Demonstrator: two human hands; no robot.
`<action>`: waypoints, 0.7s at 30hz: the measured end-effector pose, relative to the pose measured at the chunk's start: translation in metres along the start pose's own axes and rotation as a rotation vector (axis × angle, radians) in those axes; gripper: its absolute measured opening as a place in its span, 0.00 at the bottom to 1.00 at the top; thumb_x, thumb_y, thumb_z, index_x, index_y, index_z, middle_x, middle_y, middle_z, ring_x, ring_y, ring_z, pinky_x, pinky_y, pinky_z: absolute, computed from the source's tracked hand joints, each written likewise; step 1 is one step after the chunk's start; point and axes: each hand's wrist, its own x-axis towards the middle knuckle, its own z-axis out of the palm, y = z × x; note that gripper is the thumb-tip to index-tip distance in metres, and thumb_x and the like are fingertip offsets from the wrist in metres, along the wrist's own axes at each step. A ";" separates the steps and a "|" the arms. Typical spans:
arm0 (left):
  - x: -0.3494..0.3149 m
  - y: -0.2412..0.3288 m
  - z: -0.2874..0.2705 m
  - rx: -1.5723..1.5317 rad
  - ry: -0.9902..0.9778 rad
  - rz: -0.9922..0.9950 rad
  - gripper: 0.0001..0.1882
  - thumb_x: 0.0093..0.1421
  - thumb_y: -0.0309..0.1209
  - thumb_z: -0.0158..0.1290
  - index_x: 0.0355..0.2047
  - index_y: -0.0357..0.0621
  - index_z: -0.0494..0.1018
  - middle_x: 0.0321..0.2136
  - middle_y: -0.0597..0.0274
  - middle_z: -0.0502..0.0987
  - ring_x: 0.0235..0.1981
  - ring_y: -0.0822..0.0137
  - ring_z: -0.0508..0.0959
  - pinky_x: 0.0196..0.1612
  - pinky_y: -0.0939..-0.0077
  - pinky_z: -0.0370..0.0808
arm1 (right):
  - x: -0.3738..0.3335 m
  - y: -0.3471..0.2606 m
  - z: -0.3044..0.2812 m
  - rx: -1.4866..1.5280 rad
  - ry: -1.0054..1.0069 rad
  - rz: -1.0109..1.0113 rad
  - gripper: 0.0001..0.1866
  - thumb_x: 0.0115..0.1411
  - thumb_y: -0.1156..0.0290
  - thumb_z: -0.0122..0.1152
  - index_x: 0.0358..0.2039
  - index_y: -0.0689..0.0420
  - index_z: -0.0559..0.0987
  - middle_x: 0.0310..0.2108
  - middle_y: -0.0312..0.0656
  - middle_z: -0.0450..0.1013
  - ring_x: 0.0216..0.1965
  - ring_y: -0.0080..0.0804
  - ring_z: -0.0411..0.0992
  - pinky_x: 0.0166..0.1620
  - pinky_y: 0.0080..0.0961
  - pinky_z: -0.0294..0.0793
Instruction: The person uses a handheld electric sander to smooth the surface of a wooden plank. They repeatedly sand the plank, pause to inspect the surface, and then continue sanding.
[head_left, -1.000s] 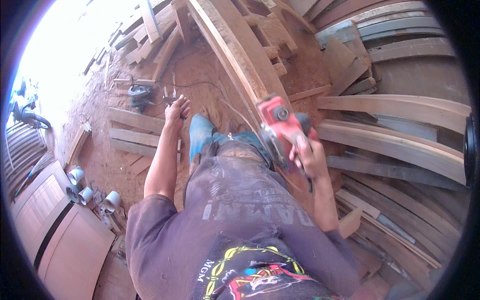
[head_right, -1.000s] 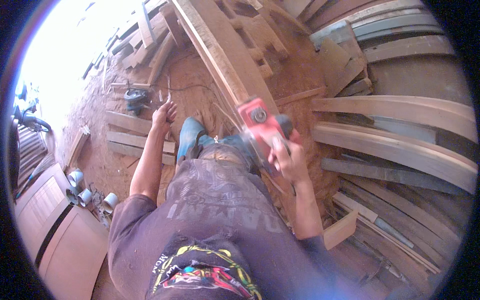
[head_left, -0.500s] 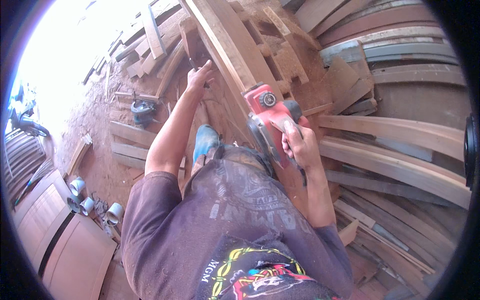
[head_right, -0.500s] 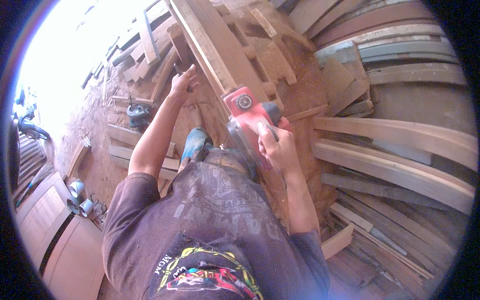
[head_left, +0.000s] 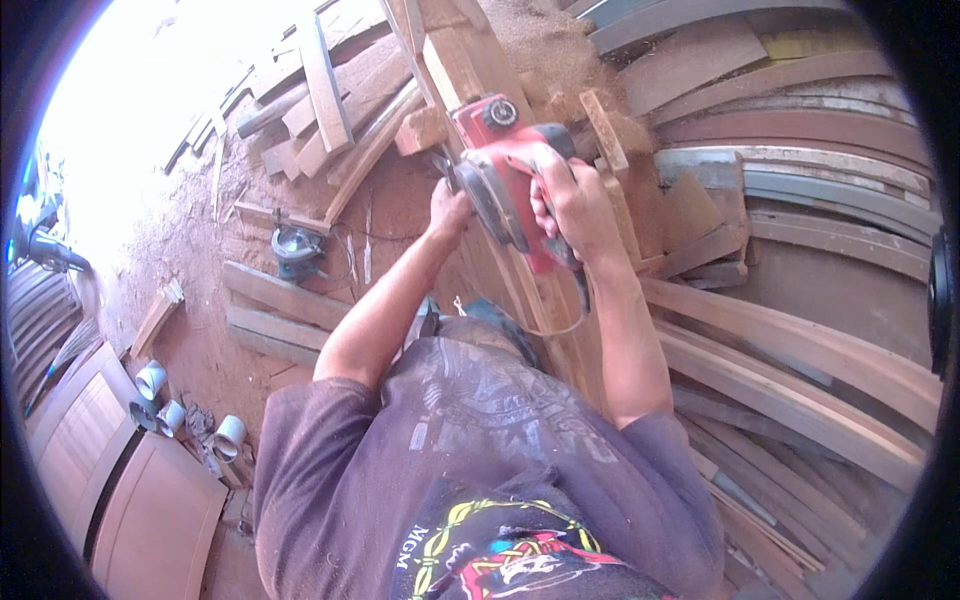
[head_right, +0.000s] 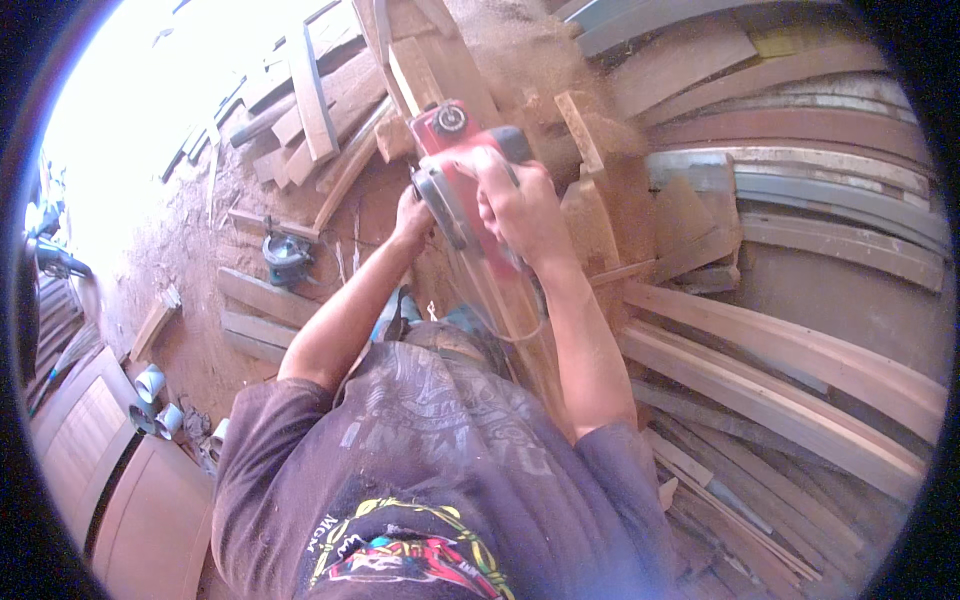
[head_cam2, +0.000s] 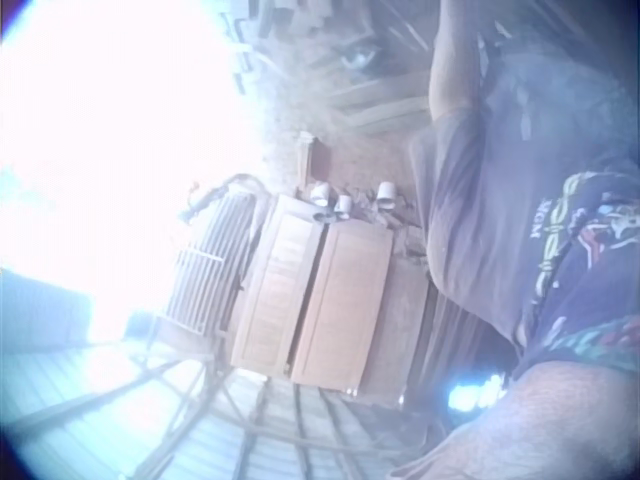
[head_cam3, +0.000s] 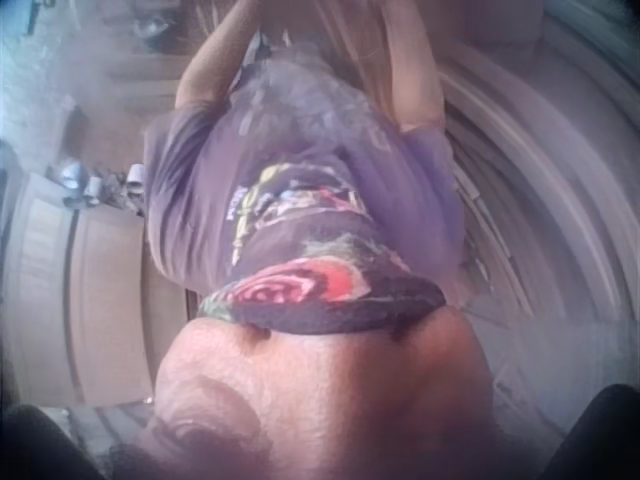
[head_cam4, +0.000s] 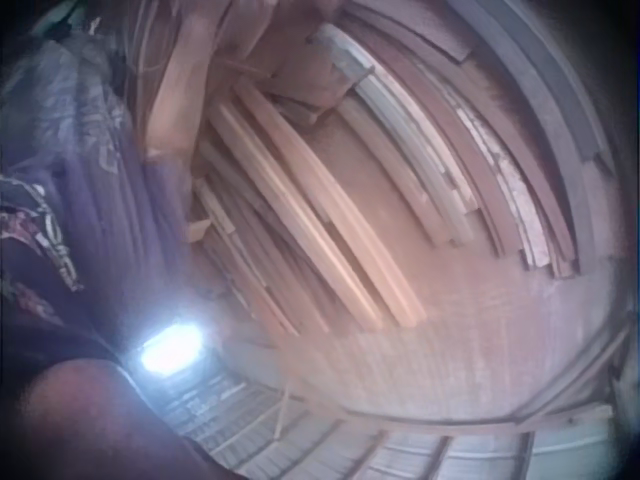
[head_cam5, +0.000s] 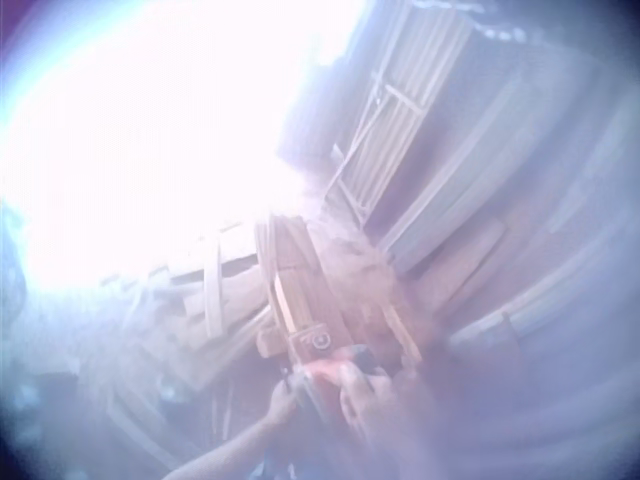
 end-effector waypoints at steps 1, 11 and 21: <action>0.002 -0.008 -0.001 -0.045 -0.010 0.065 0.11 0.67 0.35 0.61 0.42 0.40 0.82 0.30 0.62 0.83 0.29 0.70 0.81 0.34 0.69 0.78 | 0.017 -0.016 0.008 0.021 0.004 0.040 0.26 0.71 0.49 0.58 0.25 0.56 0.82 0.18 0.30 0.70 0.17 0.16 0.67 0.21 0.22 0.64; 0.005 -0.018 0.010 0.032 0.168 0.119 0.21 0.68 0.46 0.64 0.45 0.38 0.78 0.38 0.55 0.84 0.38 0.62 0.82 0.46 0.62 0.78 | 0.174 -0.095 0.063 0.004 -0.146 -0.208 0.30 0.74 0.44 0.52 0.34 0.60 0.84 0.19 0.32 0.68 0.16 0.19 0.64 0.20 0.23 0.64; -0.005 0.000 0.003 0.015 0.083 0.027 0.27 0.68 0.55 0.62 0.50 0.43 0.76 0.30 0.65 0.78 0.25 0.72 0.75 0.23 0.71 0.70 | -0.088 0.062 -0.041 -0.092 -0.056 0.089 0.29 0.78 0.46 0.45 0.27 0.55 0.76 0.18 0.29 0.69 0.17 0.18 0.68 0.21 0.21 0.64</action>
